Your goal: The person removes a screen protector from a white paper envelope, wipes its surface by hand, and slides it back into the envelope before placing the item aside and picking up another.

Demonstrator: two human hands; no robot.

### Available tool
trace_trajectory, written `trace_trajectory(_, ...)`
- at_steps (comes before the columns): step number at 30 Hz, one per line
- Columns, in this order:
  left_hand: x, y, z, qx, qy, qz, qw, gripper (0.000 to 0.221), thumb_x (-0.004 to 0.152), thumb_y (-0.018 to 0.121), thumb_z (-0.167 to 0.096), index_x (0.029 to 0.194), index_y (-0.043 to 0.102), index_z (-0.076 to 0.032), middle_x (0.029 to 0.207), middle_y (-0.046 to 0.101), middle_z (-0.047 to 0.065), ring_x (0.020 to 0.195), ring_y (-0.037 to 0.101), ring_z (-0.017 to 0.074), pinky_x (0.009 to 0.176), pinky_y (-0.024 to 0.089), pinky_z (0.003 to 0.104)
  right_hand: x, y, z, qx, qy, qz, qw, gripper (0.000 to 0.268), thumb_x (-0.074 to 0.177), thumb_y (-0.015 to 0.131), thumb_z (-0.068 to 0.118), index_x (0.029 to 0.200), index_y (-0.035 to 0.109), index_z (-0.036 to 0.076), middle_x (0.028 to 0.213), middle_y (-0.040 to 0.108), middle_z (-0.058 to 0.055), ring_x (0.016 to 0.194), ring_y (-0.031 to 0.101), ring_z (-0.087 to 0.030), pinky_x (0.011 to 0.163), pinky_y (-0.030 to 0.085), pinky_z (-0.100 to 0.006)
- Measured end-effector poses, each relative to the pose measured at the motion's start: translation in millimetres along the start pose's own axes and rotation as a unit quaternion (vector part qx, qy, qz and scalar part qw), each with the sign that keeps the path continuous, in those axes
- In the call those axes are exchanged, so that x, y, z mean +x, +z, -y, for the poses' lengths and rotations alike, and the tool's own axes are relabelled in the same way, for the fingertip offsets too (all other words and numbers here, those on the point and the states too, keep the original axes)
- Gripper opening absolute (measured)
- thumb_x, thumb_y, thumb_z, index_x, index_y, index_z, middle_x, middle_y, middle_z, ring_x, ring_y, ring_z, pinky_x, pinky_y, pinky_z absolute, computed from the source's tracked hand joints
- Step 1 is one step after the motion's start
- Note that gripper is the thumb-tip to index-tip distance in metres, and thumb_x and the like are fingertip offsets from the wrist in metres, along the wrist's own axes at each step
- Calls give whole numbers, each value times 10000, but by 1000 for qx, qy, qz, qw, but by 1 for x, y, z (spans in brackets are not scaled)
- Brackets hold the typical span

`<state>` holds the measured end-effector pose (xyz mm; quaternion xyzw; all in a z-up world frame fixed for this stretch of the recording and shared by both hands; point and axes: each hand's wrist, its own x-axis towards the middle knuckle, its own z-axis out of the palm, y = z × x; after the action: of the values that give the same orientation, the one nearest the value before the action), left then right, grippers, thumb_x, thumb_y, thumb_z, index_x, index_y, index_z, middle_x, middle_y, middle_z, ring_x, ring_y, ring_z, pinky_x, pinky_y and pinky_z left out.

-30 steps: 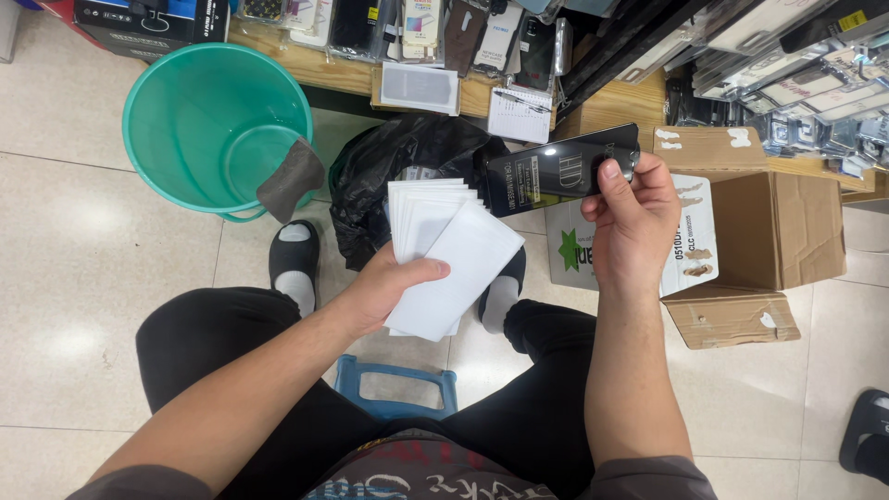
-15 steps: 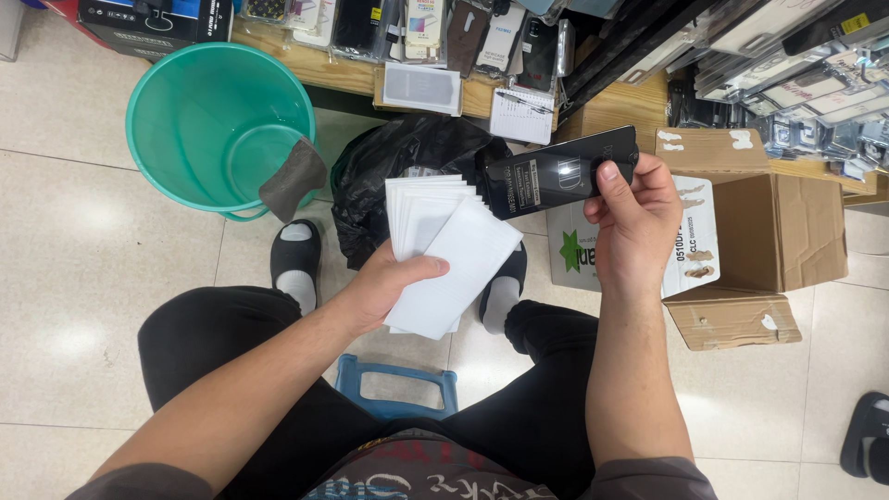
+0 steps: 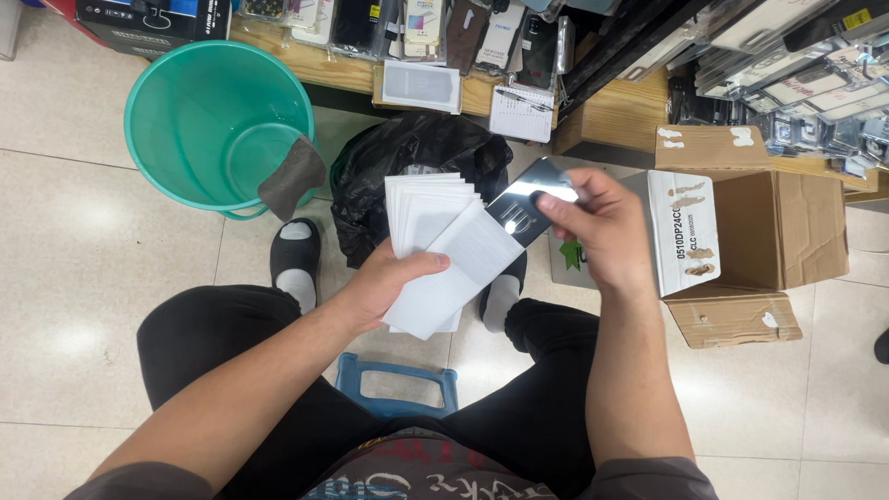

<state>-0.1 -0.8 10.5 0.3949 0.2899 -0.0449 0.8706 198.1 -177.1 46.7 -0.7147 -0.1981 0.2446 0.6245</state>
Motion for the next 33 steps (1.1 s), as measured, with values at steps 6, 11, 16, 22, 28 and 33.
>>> trace_trajectory(6,0,2,-6,-32,-8,-6,999,550,824,793,-137,1334,598,-71,1055,717,116,984,702,244,955,552,459,-8,37,-6,-79,10,56,995,326,890,822,112,1186,740,1,885,760,-143,644,640,-133,565,493,-212)
trace_trajectory(11,4,-5,-1,-48,11,-24,998,531,820,790,-95,1317,607,-51,1044,734,133,971,720,246,939,568,455,-20,49,9,-211,-66,97,970,316,995,722,207,1260,747,37,920,768,-186,704,721,-232,584,587,-304)
trace_trajectory(16,2,-4,-4,-22,12,-23,999,516,841,770,-94,1327,600,-48,1071,729,113,1011,701,214,971,557,433,-28,55,26,-280,-116,164,939,362,965,743,226,1255,736,10,924,773,-187,709,727,-279,555,583,-335)
trace_trajectory(22,13,-15,11,-7,14,-15,1000,507,852,762,-83,1329,593,-57,1088,726,110,1025,697,211,983,548,418,-28,51,22,-298,-88,219,925,336,940,747,205,1191,753,-19,862,767,-214,682,723,-327,552,584,-406)
trace_trajectory(28,8,-1,-4,-4,-28,-45,999,509,823,810,-154,1269,588,-48,1034,746,144,919,757,262,860,633,439,-6,30,-14,-152,37,204,966,245,871,790,57,1102,784,-23,830,756,-200,660,667,-216,586,580,-345)
trace_trajectory(33,-19,28,-31,-93,-73,-80,990,532,841,711,-163,1292,526,51,1037,684,239,935,724,363,849,611,521,44,-25,-48,31,107,-31,993,257,983,749,142,1169,673,-18,849,710,-114,629,697,-151,550,596,-219)
